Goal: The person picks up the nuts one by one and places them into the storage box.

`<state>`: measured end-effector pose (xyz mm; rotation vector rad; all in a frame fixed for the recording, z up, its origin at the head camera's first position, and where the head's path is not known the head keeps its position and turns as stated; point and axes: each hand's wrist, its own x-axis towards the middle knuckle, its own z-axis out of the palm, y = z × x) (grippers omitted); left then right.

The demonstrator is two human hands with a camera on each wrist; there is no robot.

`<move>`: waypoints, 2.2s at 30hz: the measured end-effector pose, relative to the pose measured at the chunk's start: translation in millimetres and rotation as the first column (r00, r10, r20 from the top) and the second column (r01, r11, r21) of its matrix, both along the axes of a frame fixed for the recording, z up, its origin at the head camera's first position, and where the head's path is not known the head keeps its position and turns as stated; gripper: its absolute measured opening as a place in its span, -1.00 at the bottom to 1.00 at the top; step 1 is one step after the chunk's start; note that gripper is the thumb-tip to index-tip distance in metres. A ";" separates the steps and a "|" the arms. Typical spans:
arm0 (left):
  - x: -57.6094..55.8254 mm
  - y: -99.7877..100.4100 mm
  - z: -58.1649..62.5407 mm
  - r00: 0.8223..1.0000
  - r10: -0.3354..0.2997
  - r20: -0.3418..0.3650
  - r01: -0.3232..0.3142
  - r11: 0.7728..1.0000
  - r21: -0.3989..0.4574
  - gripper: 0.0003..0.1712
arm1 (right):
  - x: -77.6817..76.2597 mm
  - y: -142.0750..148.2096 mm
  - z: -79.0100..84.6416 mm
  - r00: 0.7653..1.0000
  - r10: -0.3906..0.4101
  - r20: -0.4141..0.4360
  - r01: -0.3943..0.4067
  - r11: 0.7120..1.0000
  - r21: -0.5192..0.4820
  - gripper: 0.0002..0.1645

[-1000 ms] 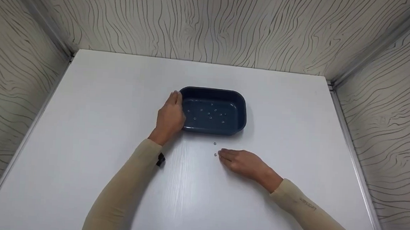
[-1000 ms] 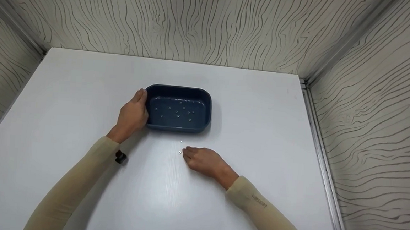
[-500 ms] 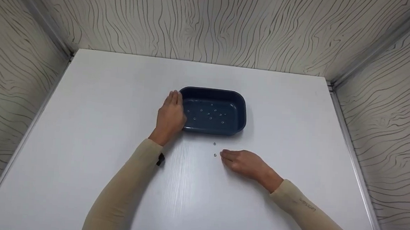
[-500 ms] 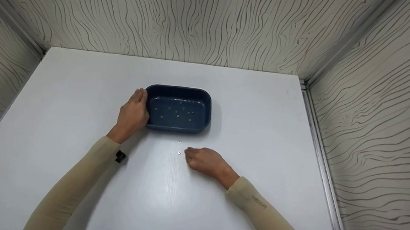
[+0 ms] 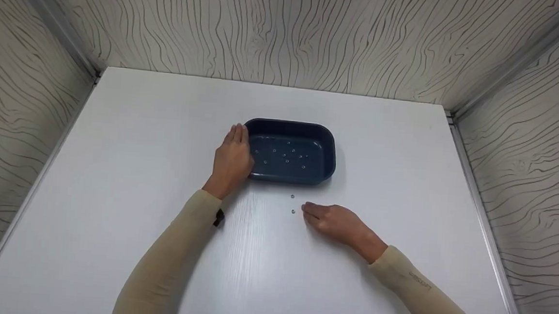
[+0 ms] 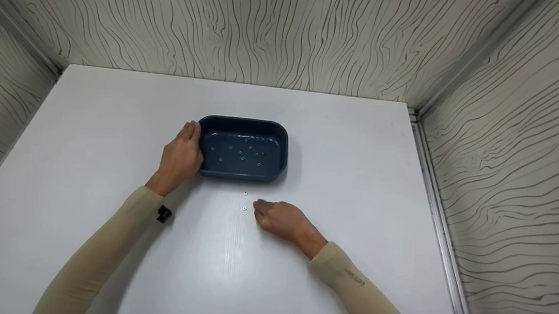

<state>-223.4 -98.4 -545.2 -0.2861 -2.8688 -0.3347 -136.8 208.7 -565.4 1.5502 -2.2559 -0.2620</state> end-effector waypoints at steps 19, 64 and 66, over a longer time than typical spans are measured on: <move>-1.0 0.9 0.9 1.000 0.004 0.025 -0.005 1.000 0.022 -0.36 | 2.2 -4.2 11.5 0.880 -0.012 0.474 0.218 0.898 -0.383 -0.64; -1.2 1.6 1.6 1.000 0.004 0.010 -0.004 0.999 0.051 -0.37 | -43.4 -8.6 69.8 -0.126 0.700 0.703 0.984 0.177 -0.001 -0.76; -1.2 2.0 2.4 1.000 0.004 0.024 -0.006 0.999 0.053 -0.36 | -48.6 -7.6 73.1 -0.125 0.702 0.701 0.985 0.174 0.001 -0.71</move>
